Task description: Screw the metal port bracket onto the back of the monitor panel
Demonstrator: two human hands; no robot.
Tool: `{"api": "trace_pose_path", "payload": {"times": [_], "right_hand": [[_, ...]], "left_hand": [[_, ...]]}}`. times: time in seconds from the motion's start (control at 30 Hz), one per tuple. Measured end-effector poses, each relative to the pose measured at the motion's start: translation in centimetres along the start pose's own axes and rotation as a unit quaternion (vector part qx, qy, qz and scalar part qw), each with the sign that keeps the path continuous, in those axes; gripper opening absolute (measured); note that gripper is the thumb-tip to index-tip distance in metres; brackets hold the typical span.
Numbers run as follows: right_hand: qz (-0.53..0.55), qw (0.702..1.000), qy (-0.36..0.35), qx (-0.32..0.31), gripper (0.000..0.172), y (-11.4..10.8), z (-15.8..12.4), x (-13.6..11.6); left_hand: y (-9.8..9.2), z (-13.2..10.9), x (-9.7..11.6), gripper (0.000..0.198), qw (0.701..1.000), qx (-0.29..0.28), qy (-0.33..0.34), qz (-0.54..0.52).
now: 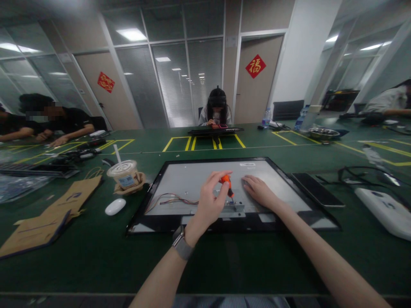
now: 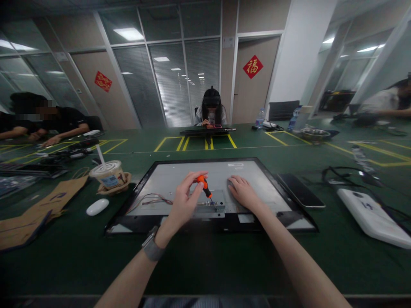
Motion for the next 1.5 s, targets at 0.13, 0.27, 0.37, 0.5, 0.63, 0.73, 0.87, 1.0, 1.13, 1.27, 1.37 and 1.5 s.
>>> {"api": "trace_pose_path", "payload": {"times": [0.13, 0.27, 0.37, 0.5, 0.63, 0.73, 0.87, 1.0, 1.13, 1.27, 1.37, 1.5], "right_hand": [[-0.001, 1.0, 0.01, -0.005, 0.04, 0.16, 0.08, 0.02], [0.0, 1.0, 0.007, -0.003, 0.04, 0.07, 0.06, -0.05], [-0.004, 1.0, 0.004, -0.01, 0.041, -0.12, 0.04, -0.14], [-0.002, 1.0, 0.008, -0.012, 0.041, -0.14, 0.05, -0.18], [0.001, 1.0, 0.005, -0.001, 0.039, 0.12, 0.04, -0.05], [0.001, 1.0, 0.0, 0.005, 0.039, 0.32, 0.01, 0.1], [-0.004, 1.0, 0.004, 0.007, 0.039, 0.46, 0.03, 0.21], [-0.008, 1.0, 0.003, 0.0, 0.04, 0.36, 0.04, 0.15], [-0.006, 1.0, -0.001, -0.005, 0.041, 0.13, 0.03, 0.08], [-0.005, 1.0, 0.003, -0.009, 0.041, 0.09, 0.04, 0.08], [-0.003, 1.0, 0.004, -0.008, 0.041, 0.17, 0.02, 0.11], [0.0, 1.0, -0.002, 0.0, 0.04, 0.25, -0.03, 0.15]], "left_hand": [[0.18, -0.03, 0.3, 0.017, 1.0, 0.016, 0.008, 0.006], [0.16, -0.06, 0.35, 0.026, 1.0, 0.005, -0.001, -0.015], [0.06, -0.06, 0.3, 0.027, 1.0, 0.003, -0.007, -0.027], [0.03, 0.0, 0.09, 0.019, 0.999, 0.029, -0.019, -0.006], [0.04, -0.03, -0.01, 0.025, 0.998, 0.022, -0.031, -0.042], [-0.02, -0.11, -0.06, 0.032, 0.996, 0.012, -0.044, -0.07], [-0.02, -0.13, -0.08, 0.025, 0.999, 0.021, -0.034, -0.031], [0.07, -0.12, 0.06, 0.025, 0.999, 0.028, -0.021, -0.018], [0.02, -0.12, 0.22, 0.032, 0.997, 0.014, -0.028, -0.067], [-0.07, -0.06, 0.16, 0.024, 0.999, 0.02, -0.028, -0.036], [-0.06, -0.07, 0.0, 0.022, 0.999, 0.029, -0.024, -0.011], [0.02, -0.17, -0.11, 0.03, 0.998, 0.018, -0.037, -0.051]]}}
Point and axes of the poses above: each hand's wrist, its own z-axis towards the middle knuckle, its own y-axis out of the palm, x = y × z, the point moved 1 cm from there along z, towards the middle knuckle, and after that the axes turned 5 degrees about -z, right-handed, at the moved point
